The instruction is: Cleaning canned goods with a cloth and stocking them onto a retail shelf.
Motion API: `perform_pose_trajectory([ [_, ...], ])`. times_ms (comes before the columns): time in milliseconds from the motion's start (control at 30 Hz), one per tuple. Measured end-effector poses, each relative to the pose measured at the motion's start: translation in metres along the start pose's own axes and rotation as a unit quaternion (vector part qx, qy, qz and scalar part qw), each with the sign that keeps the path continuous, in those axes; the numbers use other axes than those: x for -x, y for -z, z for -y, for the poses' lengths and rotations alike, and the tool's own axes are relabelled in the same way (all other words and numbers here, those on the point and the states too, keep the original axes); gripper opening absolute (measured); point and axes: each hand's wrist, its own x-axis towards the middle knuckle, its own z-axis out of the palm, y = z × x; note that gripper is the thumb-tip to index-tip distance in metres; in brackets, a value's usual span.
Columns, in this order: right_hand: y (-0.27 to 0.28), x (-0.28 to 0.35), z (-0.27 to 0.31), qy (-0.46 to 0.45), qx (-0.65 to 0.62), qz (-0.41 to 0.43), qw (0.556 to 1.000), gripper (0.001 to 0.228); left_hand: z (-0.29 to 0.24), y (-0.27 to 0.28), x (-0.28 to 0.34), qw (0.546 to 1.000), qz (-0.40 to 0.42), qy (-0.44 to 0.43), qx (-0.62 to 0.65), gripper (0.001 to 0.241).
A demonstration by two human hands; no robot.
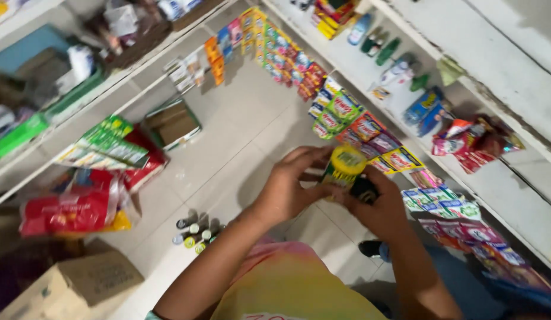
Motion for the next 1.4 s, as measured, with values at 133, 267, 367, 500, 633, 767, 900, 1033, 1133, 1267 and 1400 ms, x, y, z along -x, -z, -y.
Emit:
perform_pose_trajectory([
  [133, 0.017, -0.039, 0.011, -0.105, 0.04, -0.064, 0.992, 0.055, 0.004, 0.014, -0.045, 0.999, 0.032, -0.018, 0.04, 0.059],
  [267, 0.02, -0.098, 0.03, 0.024, -0.013, -0.04, 0.999, 0.054, 0.021, 0.043, -0.105, 0.997, 0.054, -0.001, 0.049, 0.054],
  [367, 0.016, -0.154, 0.038, 0.045, 0.011, -0.039, 0.998, 0.055, 0.031, 0.075, -0.154, 0.998, 0.051, 0.013, 0.042, 0.054],
  [500, 0.016, -0.239, 0.064, 0.151, 0.038, 0.005, 0.988, 0.058, 0.037, 0.12, -0.224, 0.998, 0.036, -0.006, 0.06, 0.054],
  [633, 0.02, -0.306, 0.092, 0.111, 0.017, -0.003, 0.994, 0.057, 0.045, 0.148, -0.288, 0.99, 0.041, -0.043, 0.125, 0.047],
  [767, 0.029, -0.347, 0.1, 0.12, -0.01, -0.033, 0.992, 0.058, 0.04, 0.16, -0.346, 0.989, 0.057, -0.039, 0.127, 0.042],
  [900, 0.043, -0.375, 0.102, 0.151, -0.086, -0.061, 0.983, 0.052, 0.038, 0.161, -0.385, 0.979, 0.072, -0.069, 0.177, 0.04],
  [1033, 0.068, -0.401, 0.099, 0.07, -0.125, -0.089, 0.986, 0.052, 0.036, 0.159, -0.418, 0.97, 0.08, 0.067, 0.218, 0.043],
  [1133, 0.092, -0.419, 0.1, 0.087, -0.118, -0.074, 0.986, 0.048, 0.046, 0.147, -0.452, 0.986, 0.062, 0.055, 0.144, 0.035],
  [1267, 0.129, -0.437, 0.097, 0.149, 0.015, -0.12, 0.981, 0.053, 0.055, 0.116, -0.482, 0.981, 0.068, -0.13, 0.125, 0.036],
  [1400, 0.159, -0.45, 0.089, 0.243, 0.098, -0.165, 0.951, 0.056, 0.042, 0.097, -0.514, 0.97, 0.088, -0.184, 0.128, 0.039],
])
